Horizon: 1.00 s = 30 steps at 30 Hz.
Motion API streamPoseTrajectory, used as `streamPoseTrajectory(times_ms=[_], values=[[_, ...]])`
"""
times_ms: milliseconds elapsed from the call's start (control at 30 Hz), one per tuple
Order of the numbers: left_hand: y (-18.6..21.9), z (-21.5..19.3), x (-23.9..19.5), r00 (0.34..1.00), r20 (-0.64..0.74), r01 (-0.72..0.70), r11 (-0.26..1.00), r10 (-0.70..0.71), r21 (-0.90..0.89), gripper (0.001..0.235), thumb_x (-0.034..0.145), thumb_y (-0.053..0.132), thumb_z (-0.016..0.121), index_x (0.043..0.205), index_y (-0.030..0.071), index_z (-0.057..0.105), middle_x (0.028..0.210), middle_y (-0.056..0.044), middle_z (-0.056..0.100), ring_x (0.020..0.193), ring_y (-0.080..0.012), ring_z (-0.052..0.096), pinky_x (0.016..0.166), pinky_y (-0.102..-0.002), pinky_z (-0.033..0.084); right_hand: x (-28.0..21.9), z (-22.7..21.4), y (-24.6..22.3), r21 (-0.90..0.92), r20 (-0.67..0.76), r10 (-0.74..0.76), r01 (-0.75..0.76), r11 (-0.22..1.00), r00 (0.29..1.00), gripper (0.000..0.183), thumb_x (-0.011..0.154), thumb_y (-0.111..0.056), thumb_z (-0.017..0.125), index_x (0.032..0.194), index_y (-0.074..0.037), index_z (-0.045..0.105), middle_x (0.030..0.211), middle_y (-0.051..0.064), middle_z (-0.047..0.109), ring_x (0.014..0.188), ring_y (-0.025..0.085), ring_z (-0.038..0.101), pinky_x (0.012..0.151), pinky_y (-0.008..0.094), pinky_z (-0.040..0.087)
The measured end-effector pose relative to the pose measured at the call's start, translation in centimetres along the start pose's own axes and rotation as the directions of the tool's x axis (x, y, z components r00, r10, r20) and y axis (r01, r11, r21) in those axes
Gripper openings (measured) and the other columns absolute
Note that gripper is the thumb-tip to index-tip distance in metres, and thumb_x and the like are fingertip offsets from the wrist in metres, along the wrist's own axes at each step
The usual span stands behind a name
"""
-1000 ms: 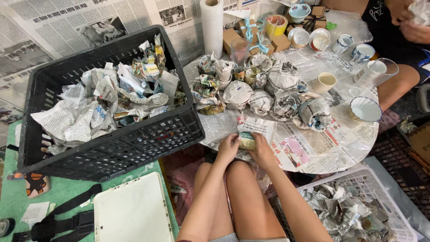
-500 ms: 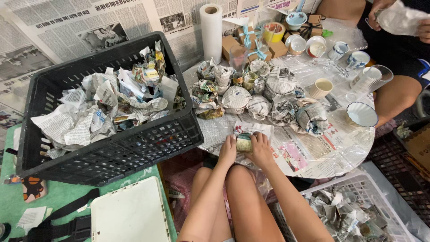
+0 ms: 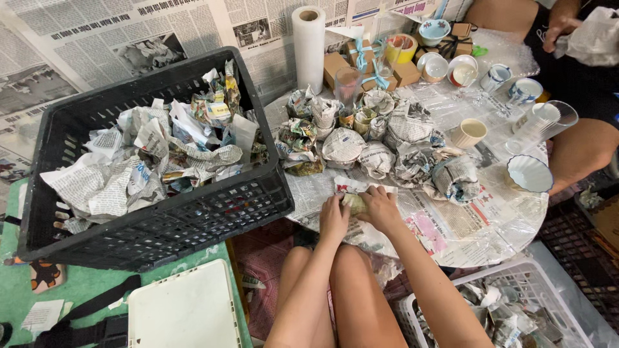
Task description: The person wraps small ceramic cups and bowls with newspaper sheets. They fold the paper around each item, tuck the edges, and place the wrapped items into a white basket. The person repeats this process for multiple items.
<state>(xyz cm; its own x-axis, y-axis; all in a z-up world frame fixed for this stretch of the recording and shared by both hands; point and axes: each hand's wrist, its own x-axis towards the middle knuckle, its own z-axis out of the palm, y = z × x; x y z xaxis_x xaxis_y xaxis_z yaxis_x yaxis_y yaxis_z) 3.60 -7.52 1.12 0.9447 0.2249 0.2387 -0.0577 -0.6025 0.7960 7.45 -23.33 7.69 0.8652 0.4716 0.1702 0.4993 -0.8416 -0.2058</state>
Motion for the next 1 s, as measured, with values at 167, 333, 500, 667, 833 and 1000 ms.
streamPoseTrajectory(times_ms=[167,333,500,667,833,1000], values=[[-0.9,1.5,1.1,0.999,0.013,0.047,0.998,-0.048,0.049,0.041,0.097,0.028,0.067,0.133,0.010,0.058,0.132,-0.017,0.063,0.126,-0.0384,0.056,0.105,-0.048,0.045,0.0,0.3,0.6,0.030,0.039,0.012,-0.013,0.999,0.999,0.056,0.076,-0.037,0.084,0.121,-0.011,0.062,0.113,0.006,0.068,0.115,0.029,0.060,0.100,0.054,0.039],[-4.8,4.0,4.8,0.975,-0.056,0.198,0.957,-0.214,-0.212,0.055,0.103,0.026,0.063,0.148,0.002,0.043,0.147,-0.024,0.050,0.133,-0.0372,0.048,0.108,-0.046,0.039,-1.4,0.6,-0.6,0.101,-0.119,-0.025,0.037,0.994,0.993,0.060,0.071,-0.032,0.086,0.118,-0.005,0.060,0.119,0.012,0.065,0.117,0.033,0.059,0.097,0.051,0.046],[-8.9,6.1,6.1,0.968,0.187,0.238,0.860,-0.169,-0.451,0.067,0.097,0.018,0.060,0.158,0.006,0.034,0.145,-0.018,0.059,0.128,-0.0310,0.061,0.107,-0.040,0.048,-4.1,0.1,-2.2,0.175,-0.176,0.032,0.000,0.985,0.984,0.055,0.072,-0.019,0.083,0.120,-0.007,0.061,0.127,0.009,0.062,0.119,0.033,0.058,0.095,0.044,0.051],[-9.6,6.7,6.1,0.972,-0.066,0.222,0.972,-0.227,-0.076,0.063,0.093,0.014,0.075,0.148,0.001,0.046,0.134,-0.027,0.054,0.116,-0.0385,0.058,0.099,-0.042,0.050,-4.6,0.2,-2.7,0.153,-0.243,0.011,0.027,0.988,0.970,0.050,0.074,-0.018,0.083,0.116,-0.006,0.060,0.130,0.008,0.062,0.121,0.033,0.057,0.096,0.045,0.051],[-8.8,5.6,5.6,0.988,-0.034,0.141,0.964,-0.152,-0.224,0.047,0.084,0.016,0.077,0.127,0.003,0.062,0.108,-0.015,0.070,0.099,-0.0333,0.068,0.088,-0.043,0.054,-5.7,1.4,-2.9,0.113,-0.281,-0.019,0.053,0.992,0.960,0.056,0.070,-0.018,0.082,0.119,-0.006,0.060,0.131,0.009,0.061,0.126,0.032,0.055,0.103,0.048,0.045],[-7.7,4.2,5.1,0.986,-0.074,0.138,0.979,-0.150,-0.151,0.025,0.085,0.017,0.077,0.105,0.002,0.075,0.101,-0.017,0.073,0.095,-0.0347,0.070,0.084,-0.042,0.054,-4.8,1.8,-2.4,0.110,-0.251,0.009,0.020,0.994,0.968,0.057,0.069,-0.020,0.083,0.120,-0.010,0.060,0.133,0.009,0.062,0.130,0.032,0.054,0.109,0.057,0.037]])
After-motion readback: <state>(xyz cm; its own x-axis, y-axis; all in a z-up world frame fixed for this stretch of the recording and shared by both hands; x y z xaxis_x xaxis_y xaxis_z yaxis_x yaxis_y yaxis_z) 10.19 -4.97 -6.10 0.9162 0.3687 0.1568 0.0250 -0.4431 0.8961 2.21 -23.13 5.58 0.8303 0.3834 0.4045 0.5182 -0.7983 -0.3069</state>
